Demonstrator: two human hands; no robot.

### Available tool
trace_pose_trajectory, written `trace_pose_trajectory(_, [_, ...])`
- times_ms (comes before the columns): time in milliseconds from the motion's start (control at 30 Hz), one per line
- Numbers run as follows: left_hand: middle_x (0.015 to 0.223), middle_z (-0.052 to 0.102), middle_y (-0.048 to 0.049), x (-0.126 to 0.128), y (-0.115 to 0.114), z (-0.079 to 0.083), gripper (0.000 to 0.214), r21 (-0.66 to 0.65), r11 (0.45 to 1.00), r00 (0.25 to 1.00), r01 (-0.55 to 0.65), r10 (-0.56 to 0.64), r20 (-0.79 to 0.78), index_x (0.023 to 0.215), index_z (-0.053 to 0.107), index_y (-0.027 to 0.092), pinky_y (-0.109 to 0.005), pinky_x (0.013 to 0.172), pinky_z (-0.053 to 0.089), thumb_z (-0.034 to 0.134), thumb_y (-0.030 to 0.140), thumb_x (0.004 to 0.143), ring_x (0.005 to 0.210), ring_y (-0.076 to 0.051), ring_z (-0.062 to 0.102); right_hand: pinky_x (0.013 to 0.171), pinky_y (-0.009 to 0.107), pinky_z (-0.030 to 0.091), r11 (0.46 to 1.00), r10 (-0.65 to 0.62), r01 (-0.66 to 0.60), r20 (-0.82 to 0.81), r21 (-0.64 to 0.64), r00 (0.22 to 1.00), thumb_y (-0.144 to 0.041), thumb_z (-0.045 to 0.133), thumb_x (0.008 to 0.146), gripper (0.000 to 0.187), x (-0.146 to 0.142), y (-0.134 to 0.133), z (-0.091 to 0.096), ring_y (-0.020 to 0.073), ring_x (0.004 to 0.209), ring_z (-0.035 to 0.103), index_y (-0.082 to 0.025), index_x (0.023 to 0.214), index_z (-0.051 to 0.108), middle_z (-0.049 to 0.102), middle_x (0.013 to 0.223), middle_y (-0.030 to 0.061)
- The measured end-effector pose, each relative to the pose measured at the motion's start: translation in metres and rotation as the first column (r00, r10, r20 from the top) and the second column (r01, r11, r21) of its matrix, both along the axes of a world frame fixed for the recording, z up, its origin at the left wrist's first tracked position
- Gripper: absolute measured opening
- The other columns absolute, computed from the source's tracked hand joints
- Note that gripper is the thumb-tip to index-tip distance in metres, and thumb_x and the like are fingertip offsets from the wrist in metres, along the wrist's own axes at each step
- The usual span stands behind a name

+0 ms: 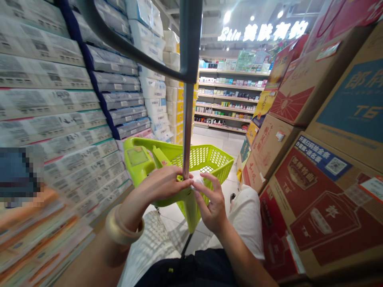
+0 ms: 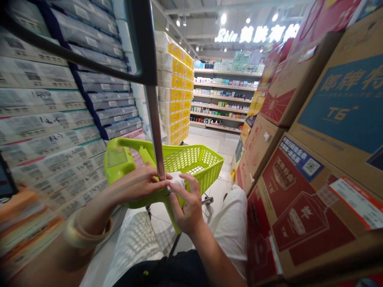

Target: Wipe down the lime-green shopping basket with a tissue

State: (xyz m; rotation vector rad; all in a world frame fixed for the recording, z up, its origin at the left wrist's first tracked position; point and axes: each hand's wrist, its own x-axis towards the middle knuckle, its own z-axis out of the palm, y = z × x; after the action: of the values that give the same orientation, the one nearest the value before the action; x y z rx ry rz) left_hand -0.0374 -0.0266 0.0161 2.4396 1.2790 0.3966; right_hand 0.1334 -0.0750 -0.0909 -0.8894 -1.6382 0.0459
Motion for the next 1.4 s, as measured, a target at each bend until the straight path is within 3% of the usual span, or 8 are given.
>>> trace_pose_trajectory(400, [0.088, 0.077, -0.0017, 0.002, -0.001, 0.006, 0.033, -0.056, 0.992, 0.99, -0.112, 0.106, -0.095, 0.107, 0.074, 0.029, -0.022, 0.062, 0.048, 0.062, 0.041, 0.078, 0.079, -0.02, 0.07, 0.114, 0.066, 0.022, 0.947, -0.301, 0.288, 0.082, 0.141, 0.95, -0.023, 0.073, 0.079, 0.023, 0.003, -0.024, 0.027, 0.0377, 0.148, 0.012, -0.031, 0.101, 0.072, 0.037, 0.152, 0.0014])
trace_pose_trajectory(533, [0.09, 0.077, -0.0016, 0.0, 0.003, 0.004, 0.035, -0.071, 0.992, 0.991, -0.1, 0.093, -0.095, 0.107, 0.074, 0.029, -0.024, 0.066, 0.049, 0.061, 0.043, 0.078, 0.084, -0.021, 0.07, 0.112, 0.062, 0.032, 0.956, -0.274, 0.255, 0.128, 0.148, 0.953, -0.015, 0.071, 0.08, 0.018, -0.001, -0.029, 0.033, 0.035, 0.147, 0.022, -0.033, 0.081, 0.073, 0.047, 0.145, -0.0053])
trace_pose_trajectory(733, [0.086, 0.077, -0.0018, -0.004, 0.005, 0.003, 0.038, -0.087, 0.994, 0.993, -0.072, 0.064, -0.097, 0.111, 0.072, 0.027, -0.024, 0.066, 0.048, 0.059, 0.044, 0.079, 0.081, -0.021, 0.07, 0.115, 0.061, 0.027, 0.963, -0.245, 0.224, 0.139, 0.148, 0.96, -0.013, 0.068, 0.083, 0.02, -0.004, -0.03, 0.033, 0.0323, 0.146, 0.026, -0.033, 0.081, 0.072, 0.046, 0.146, -0.0068])
trace_pose_trajectory(833, [0.086, 0.077, -0.0023, -0.005, 0.004, 0.004, 0.038, -0.071, 0.996, 0.995, -0.06, 0.054, -0.085, 0.109, 0.073, 0.026, -0.024, 0.066, 0.048, 0.059, 0.044, 0.079, 0.079, -0.021, 0.069, 0.116, 0.06, 0.026, 0.981, -0.168, 0.151, 0.14, 0.123, 0.976, -0.018, 0.066, 0.084, 0.024, -0.002, -0.023, 0.029, 0.0312, 0.145, 0.029, -0.031, 0.104, 0.069, 0.044, 0.149, 0.0009])
trace_pose_trajectory(933, [0.087, 0.077, -0.0025, -0.006, 0.002, 0.005, 0.036, -0.049, 0.998, 0.997, -0.04, 0.036, -0.071, 0.108, 0.073, 0.025, -0.023, 0.065, 0.048, 0.059, 0.041, 0.079, 0.079, -0.02, 0.069, 0.115, 0.053, 0.033, 0.999, -0.033, 0.028, 0.13, 0.04, 0.991, -0.018, 0.062, 0.085, 0.051, -0.003, -0.011, 0.02, 0.028, 0.141, 0.037, -0.023, 0.135, 0.051, 0.047, 0.147, 0.0104])
trace_pose_trajectory(1033, [0.089, 0.077, -0.0019, -0.007, -0.002, 0.007, 0.031, -0.027, 0.999, 0.997, -0.025, 0.023, -0.075, 0.105, 0.073, 0.025, -0.022, 0.065, 0.049, 0.058, 0.038, 0.081, 0.08, -0.019, 0.07, 0.115, 0.049, 0.037, 0.998, 0.045, -0.039, 0.124, -0.044, 0.991, -0.015, 0.059, 0.084, 0.063, -0.009, 0.002, 0.01, 0.0262, 0.138, 0.042, -0.02, 0.144, 0.04, 0.051, 0.143, 0.0121])
trace_pose_trajectory(1267, [0.099, 0.076, -0.0049, -0.01, -0.009, 0.006, 0.028, 0.098, 0.995, 0.998, -0.018, 0.024, -0.059, 0.094, 0.073, 0.022, -0.026, 0.069, 0.05, 0.054, 0.041, 0.085, 0.084, -0.021, 0.069, 0.102, 0.037, 0.051, 0.995, 0.097, -0.096, 0.059, -0.031, 0.993, -0.011, 0.05, 0.09, 0.043, -0.006, 0.022, -0.002, 0.0192, 0.116, 0.063, -0.027, 0.129, 0.06, 0.068, 0.123, 0.0062])
trace_pose_trajectory(1400, [0.104, 0.075, -0.0035, -0.013, -0.008, 0.002, 0.026, 0.14, 0.99, 1.0, -0.019, 0.017, 0.02, 0.092, 0.071, 0.023, -0.026, 0.075, 0.05, 0.055, 0.042, 0.084, 0.086, -0.019, 0.069, 0.096, 0.037, 0.056, 1.0, 0.017, -0.017, -0.015, -0.001, 1.0, -0.009, 0.047, 0.09, 0.036, 0.004, 0.027, -0.008, 0.0194, 0.106, 0.069, -0.025, 0.112, 0.07, 0.073, 0.111, 0.0068])
